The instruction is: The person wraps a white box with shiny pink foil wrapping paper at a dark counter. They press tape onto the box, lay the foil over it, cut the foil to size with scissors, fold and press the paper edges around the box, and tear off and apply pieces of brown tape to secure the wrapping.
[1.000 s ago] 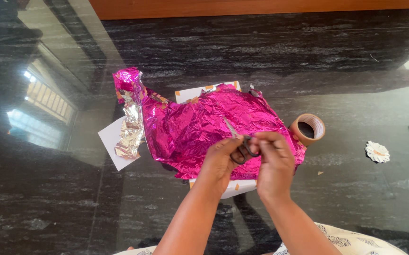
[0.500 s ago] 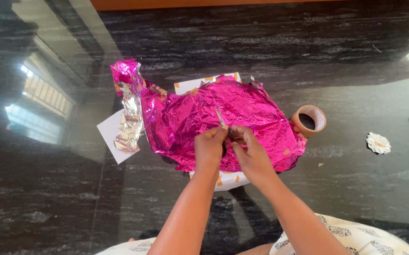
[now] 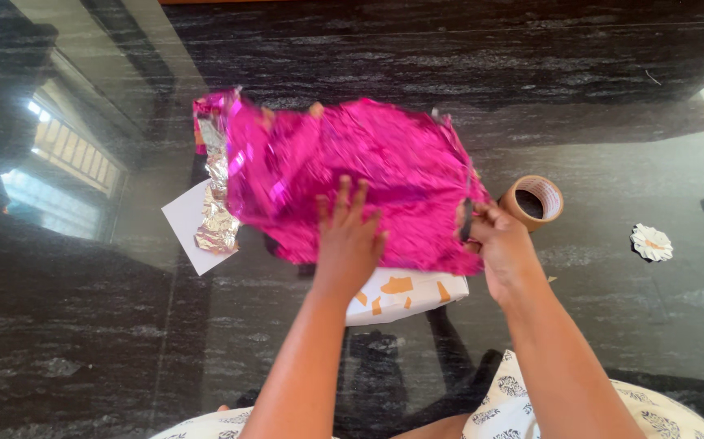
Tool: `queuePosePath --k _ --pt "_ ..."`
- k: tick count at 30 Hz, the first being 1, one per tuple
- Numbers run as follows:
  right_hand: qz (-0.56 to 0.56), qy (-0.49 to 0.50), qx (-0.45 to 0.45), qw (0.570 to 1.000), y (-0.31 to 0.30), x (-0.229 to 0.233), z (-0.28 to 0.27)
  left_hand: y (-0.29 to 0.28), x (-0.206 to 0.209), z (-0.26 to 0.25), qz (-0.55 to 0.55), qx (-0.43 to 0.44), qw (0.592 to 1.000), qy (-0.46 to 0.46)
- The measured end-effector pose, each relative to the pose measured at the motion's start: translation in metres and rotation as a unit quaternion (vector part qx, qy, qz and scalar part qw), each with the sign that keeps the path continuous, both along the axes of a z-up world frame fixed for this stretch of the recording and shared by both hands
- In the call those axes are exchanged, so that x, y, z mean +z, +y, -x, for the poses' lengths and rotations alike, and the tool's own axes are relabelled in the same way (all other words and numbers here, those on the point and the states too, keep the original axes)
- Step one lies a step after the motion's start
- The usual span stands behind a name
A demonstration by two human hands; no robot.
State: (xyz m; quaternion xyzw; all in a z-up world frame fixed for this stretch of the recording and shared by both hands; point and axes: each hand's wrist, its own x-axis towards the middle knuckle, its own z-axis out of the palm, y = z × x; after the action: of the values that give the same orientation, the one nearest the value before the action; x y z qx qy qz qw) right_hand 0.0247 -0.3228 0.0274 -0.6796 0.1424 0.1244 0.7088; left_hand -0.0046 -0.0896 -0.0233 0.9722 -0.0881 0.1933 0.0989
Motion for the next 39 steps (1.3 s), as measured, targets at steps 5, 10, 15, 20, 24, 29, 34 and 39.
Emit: queuePosePath --k 5,10,15,20,24,29,34,39 --pt "-0.003 -0.111 0.02 0.994 0.016 -0.026 -0.004 0.025 -0.022 0.004 0.01 0.06 0.988 0.143" --pt "-0.11 -0.154 0.049 0.981 0.031 -0.036 -0.001 0.03 -0.026 0.003 0.01 0.099 0.974 0.204" --pt "-0.161 -0.087 0.005 0.983 0.028 -0.004 0.01 0.037 -0.033 0.003 -0.016 0.173 0.966 0.193" --pt "-0.056 -0.062 0.054 0.995 0.025 0.028 0.049 0.035 -0.049 0.008 -0.054 0.195 0.972 0.12" --pt "-0.025 -0.026 0.081 0.996 0.019 0.024 0.094 0.023 -0.061 0.011 0.012 0.232 0.959 0.163" --pt "0.027 0.032 0.059 0.997 0.04 -0.014 0.102 0.012 -0.063 0.01 0.035 0.259 0.958 0.12" --pt "-0.065 -0.01 0.089 0.994 0.046 -0.031 0.08 0.02 -0.048 0.009 -0.001 0.171 0.982 0.076" --pt "-0.093 -0.03 0.044 0.994 0.042 -0.025 0.064 0.017 -0.035 0.006 0.042 0.025 0.999 0.015"
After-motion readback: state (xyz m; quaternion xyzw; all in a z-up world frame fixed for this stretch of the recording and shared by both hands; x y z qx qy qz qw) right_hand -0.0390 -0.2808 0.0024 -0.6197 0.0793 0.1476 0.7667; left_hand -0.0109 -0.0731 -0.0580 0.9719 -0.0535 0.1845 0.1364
